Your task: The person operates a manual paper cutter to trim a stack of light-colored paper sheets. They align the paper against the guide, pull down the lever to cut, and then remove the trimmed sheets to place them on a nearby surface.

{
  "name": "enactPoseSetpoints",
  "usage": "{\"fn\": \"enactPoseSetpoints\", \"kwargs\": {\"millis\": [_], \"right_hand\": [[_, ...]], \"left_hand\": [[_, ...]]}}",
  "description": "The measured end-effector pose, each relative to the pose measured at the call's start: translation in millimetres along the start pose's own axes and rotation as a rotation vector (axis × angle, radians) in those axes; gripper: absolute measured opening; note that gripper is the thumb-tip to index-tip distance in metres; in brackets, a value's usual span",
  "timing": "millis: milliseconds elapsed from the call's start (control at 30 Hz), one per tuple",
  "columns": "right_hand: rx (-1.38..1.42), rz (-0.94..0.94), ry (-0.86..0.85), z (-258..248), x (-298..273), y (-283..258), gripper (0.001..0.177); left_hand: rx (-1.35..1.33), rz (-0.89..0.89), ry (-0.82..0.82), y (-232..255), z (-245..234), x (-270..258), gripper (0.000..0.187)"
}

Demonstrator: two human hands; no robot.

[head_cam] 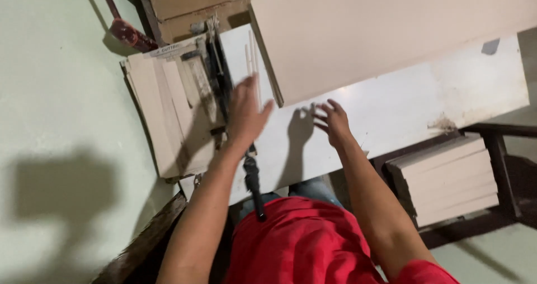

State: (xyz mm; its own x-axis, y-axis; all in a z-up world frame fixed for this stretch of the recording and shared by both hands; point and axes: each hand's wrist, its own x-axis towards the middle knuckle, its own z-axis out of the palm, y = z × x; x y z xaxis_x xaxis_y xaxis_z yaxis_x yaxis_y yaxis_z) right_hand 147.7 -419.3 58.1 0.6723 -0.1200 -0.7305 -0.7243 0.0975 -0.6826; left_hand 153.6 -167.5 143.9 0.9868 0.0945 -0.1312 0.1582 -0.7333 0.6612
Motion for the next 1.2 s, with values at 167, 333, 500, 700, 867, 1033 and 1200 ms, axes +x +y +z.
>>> {"fn": "enactPoseSetpoints", "kwargs": {"millis": [167, 333, 500, 700, 867, 1033, 1200], "right_hand": [[0.232, 0.178, 0.059, -17.0, 91.5, -2.1, 0.05], [0.188, 0.229, 0.033, -8.5, 63.0, -53.1, 0.062], [0.234, 0.261, 0.051, -1.4, 56.9, -83.1, 0.066], [0.295, 0.296, 0.133, -19.1, 94.2, -54.0, 0.057], [0.427, 0.344, 0.164, -22.8, 90.4, -60.0, 0.038], [0.468, 0.352, 0.145, -32.6, 104.6, -52.6, 0.023], [0.476, 0.312, 0.103, -30.2, 83.8, -75.3, 0.023]], "left_hand": [[-0.003, -0.235, -0.392, 11.0, 87.1, 32.0, 0.085], [-0.009, -0.433, -0.54, 5.8, 132.7, 47.1, 0.094], [0.015, -0.561, -0.529, -18.3, 173.9, 64.1, 0.105], [-0.238, -0.678, -0.377, 2.0, 171.7, 70.5, 0.095], [-0.379, -0.808, -0.286, 6.6, 171.0, 67.9, 0.077], [-0.367, -0.853, -0.248, 19.0, 151.4, 73.2, 0.07], [-0.252, -0.823, -0.301, 17.4, 146.8, 77.4, 0.071]]}}
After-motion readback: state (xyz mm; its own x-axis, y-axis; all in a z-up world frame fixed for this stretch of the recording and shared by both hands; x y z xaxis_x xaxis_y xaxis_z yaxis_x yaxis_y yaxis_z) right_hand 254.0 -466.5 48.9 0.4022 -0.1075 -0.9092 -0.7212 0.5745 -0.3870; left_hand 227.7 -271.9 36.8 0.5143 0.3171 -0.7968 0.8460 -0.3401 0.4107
